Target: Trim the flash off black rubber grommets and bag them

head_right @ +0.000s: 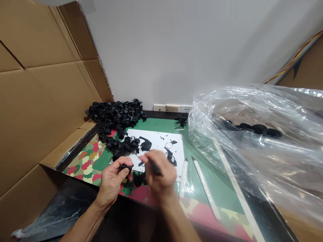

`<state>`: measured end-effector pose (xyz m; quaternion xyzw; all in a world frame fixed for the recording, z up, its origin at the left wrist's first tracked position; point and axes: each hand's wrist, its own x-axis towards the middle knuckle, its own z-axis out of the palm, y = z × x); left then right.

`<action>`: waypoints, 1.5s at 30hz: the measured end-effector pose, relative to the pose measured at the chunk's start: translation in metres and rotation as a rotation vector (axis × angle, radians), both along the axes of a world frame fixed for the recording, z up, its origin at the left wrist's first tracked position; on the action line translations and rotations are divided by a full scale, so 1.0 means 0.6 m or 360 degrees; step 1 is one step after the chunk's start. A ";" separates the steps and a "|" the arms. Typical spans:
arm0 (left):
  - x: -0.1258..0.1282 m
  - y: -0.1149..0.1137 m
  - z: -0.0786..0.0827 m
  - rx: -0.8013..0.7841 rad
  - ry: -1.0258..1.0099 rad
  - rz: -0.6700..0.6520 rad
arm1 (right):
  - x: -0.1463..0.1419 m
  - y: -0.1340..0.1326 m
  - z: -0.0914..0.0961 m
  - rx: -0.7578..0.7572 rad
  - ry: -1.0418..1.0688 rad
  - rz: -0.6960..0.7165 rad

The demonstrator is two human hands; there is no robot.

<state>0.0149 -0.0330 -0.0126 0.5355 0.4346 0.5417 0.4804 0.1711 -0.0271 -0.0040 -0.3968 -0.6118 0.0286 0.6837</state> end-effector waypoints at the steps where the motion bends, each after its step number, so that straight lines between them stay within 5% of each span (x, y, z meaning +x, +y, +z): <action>1: -0.001 -0.003 0.000 -0.0049 -0.0047 -0.0008 | 0.006 0.004 -0.002 -0.0016 0.0036 -0.0110; 4: -0.005 -0.007 0.001 -0.0220 -0.0165 -0.0050 | 0.019 0.010 -0.010 -0.0252 0.0358 -0.0121; 11: -0.009 -0.004 0.003 -0.0280 -0.0163 -0.0035 | 0.001 -0.012 -0.007 -0.0805 0.1141 0.0451; 19: -0.006 0.000 0.010 -0.0045 -0.0032 0.0013 | -0.022 -0.018 -0.019 -0.0857 0.1118 0.0706; 32: 0.002 -0.002 0.018 -0.0465 -0.0317 0.0003 | -0.026 -0.022 -0.021 -0.0866 0.1085 0.0720; 45: -0.001 0.000 0.010 -0.0442 -0.0331 0.0030 | -0.033 -0.022 -0.010 -0.0782 0.1057 0.0632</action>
